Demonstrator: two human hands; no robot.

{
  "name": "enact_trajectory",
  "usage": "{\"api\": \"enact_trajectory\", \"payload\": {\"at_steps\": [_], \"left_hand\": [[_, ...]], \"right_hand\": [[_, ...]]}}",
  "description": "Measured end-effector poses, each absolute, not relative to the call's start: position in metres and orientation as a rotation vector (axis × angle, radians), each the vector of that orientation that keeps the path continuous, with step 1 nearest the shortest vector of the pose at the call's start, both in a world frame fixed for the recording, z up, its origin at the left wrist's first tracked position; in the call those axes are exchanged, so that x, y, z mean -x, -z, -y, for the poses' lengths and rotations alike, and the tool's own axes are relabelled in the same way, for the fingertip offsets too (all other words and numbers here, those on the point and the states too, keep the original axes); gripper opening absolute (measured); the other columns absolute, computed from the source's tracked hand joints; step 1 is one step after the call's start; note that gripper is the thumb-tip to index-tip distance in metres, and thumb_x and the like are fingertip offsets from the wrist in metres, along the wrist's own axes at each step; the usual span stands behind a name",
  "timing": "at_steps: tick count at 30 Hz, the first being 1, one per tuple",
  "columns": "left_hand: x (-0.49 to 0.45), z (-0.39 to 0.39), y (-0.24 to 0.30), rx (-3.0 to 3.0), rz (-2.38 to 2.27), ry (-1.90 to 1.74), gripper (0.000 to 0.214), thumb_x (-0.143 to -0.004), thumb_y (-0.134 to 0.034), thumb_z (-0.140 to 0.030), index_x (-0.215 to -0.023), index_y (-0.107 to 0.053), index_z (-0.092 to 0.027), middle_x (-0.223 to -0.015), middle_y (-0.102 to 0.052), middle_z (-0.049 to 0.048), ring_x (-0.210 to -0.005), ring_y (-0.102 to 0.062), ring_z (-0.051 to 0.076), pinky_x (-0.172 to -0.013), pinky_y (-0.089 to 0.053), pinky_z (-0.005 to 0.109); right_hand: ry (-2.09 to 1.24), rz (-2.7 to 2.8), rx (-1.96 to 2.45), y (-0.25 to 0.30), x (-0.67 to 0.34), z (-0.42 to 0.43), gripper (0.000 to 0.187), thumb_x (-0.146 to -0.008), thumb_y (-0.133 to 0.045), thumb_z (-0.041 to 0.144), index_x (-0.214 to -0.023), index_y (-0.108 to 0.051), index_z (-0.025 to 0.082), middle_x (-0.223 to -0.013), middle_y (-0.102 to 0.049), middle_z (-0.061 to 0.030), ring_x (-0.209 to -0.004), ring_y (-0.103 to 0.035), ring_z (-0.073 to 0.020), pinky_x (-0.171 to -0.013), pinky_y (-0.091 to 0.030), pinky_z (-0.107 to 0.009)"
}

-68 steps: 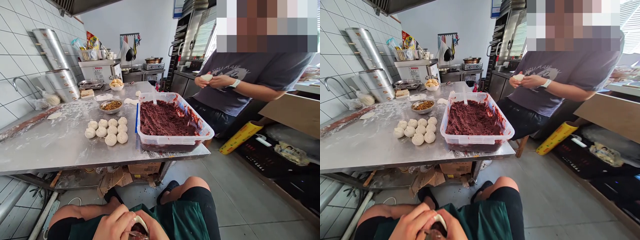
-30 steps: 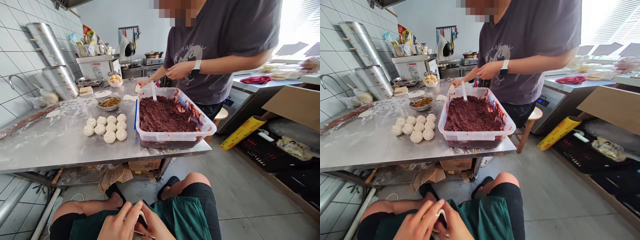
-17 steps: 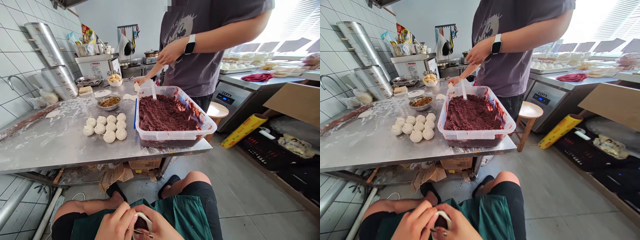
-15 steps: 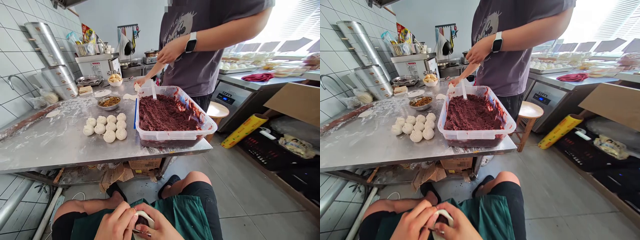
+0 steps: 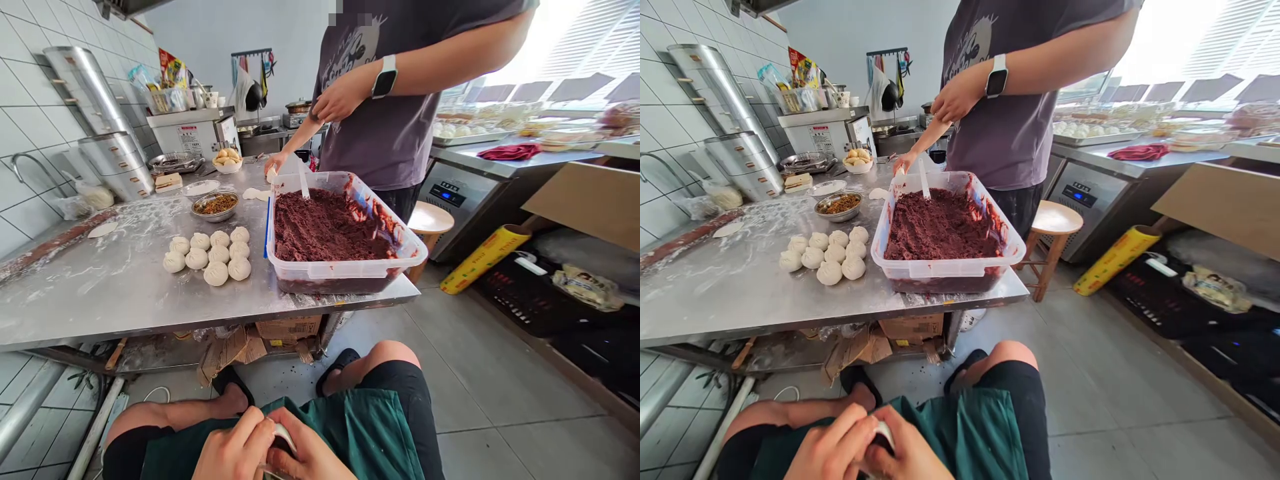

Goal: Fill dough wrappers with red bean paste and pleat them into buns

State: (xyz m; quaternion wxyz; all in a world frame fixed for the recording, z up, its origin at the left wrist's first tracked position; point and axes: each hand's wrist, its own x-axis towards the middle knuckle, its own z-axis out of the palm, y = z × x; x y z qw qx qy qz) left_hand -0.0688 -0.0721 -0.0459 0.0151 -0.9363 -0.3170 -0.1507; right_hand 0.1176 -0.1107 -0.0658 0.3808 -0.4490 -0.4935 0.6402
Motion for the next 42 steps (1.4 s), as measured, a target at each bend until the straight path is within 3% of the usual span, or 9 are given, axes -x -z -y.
{"api": "enact_trajectory", "payload": {"at_steps": [2,6,11,13,17,19,24,34,42], "left_hand": [[0.069,0.072,0.046,2.927,1.009,0.465,0.024,-0.098,-0.039,-0.013,-0.099,-0.061,-0.024,-0.083,-0.067,-0.0022,-0.054,-0.066,0.011,-0.041,-0.045,0.023],[0.069,0.073,0.048,2.893,0.930,0.461,0.034,-0.097,-0.038,-0.011,-0.120,-0.060,-0.021,-0.093,-0.071,-0.0005,-0.053,-0.067,0.010,-0.041,-0.047,0.023],[0.068,0.074,0.051,2.901,0.970,0.449,0.022,-0.096,-0.043,-0.013,-0.097,-0.061,-0.025,-0.082,-0.067,-0.0025,-0.052,-0.065,0.011,-0.040,-0.045,0.024],[0.069,0.074,0.052,2.879,0.939,0.475,0.026,-0.097,-0.043,-0.015,-0.111,-0.063,-0.023,-0.089,-0.070,-0.0014,-0.051,-0.066,0.010,-0.040,-0.045,0.023],[0.071,0.070,0.049,2.916,0.925,0.457,0.030,-0.096,-0.040,-0.011,-0.112,-0.062,-0.023,-0.088,-0.071,-0.0017,-0.054,-0.068,0.012,-0.041,-0.048,0.026],[0.072,0.068,0.045,2.926,1.004,0.525,0.024,-0.098,-0.040,-0.014,-0.100,-0.061,-0.025,-0.084,-0.069,-0.0027,-0.059,-0.071,0.012,-0.043,-0.050,0.025],[0.071,0.067,0.040,2.916,0.981,0.603,0.032,-0.099,-0.035,-0.014,-0.118,-0.059,-0.022,-0.093,-0.073,-0.0008,-0.063,-0.072,0.010,-0.047,-0.053,0.021],[0.064,0.069,0.038,2.889,0.968,0.566,0.034,-0.092,-0.036,-0.008,-0.106,-0.061,-0.024,-0.085,-0.071,-0.0015,-0.058,-0.071,0.012,-0.042,-0.048,0.024],[0.069,0.068,0.047,2.895,0.956,0.453,0.034,-0.092,-0.039,-0.009,-0.112,-0.061,-0.024,-0.088,-0.071,-0.0022,-0.057,-0.070,0.011,-0.042,-0.047,0.024]], "right_hand": [[-1.678,1.224,1.193,0.070,-0.117,0.111,0.012,-0.091,-0.056,0.027,-0.101,-0.059,0.022,-0.081,-0.054,0.0056,-0.073,-0.045,-0.0128,-0.066,-0.038,-0.025],[-1.568,1.363,1.258,0.075,-0.115,0.111,0.019,-0.080,-0.066,0.024,-0.096,-0.054,0.022,-0.083,-0.055,0.0045,-0.076,-0.046,-0.0140,-0.065,-0.037,-0.026],[-1.632,1.393,1.323,0.064,-0.118,0.108,0.010,-0.089,-0.056,0.027,-0.097,-0.057,0.022,-0.080,-0.054,0.0037,-0.072,-0.045,-0.0142,-0.063,-0.035,-0.028],[-1.590,1.413,1.327,0.055,-0.122,0.106,0.010,-0.088,-0.058,0.029,-0.095,-0.059,0.023,-0.085,-0.057,0.0014,-0.076,-0.047,-0.0158,-0.068,-0.038,-0.029],[-1.731,1.313,1.177,0.047,-0.128,0.107,0.031,-0.079,-0.071,0.027,-0.109,-0.063,0.022,-0.100,-0.064,-0.0012,-0.087,-0.053,-0.0180,-0.077,-0.044,-0.029],[-1.809,1.161,1.045,0.051,-0.128,0.109,0.034,-0.084,-0.071,0.034,-0.115,-0.064,0.022,-0.101,-0.064,-0.0011,-0.089,-0.054,-0.0181,-0.079,-0.045,-0.030],[-1.784,1.002,0.940,0.066,-0.122,0.114,0.041,-0.088,-0.069,0.055,-0.113,-0.063,0.023,-0.093,-0.059,0.0007,-0.082,-0.051,-0.0170,-0.073,-0.045,-0.030],[-1.823,1.056,0.968,0.063,-0.116,0.110,0.019,-0.094,-0.063,0.037,-0.107,-0.058,0.023,-0.087,-0.050,0.0045,-0.074,-0.042,-0.0123,-0.064,-0.036,-0.026],[-1.844,1.059,1.018,0.063,-0.121,0.112,0.035,-0.085,-0.071,0.050,-0.107,-0.063,0.024,-0.091,-0.055,0.0019,-0.080,-0.048,-0.0155,-0.071,-0.044,-0.027]]}}
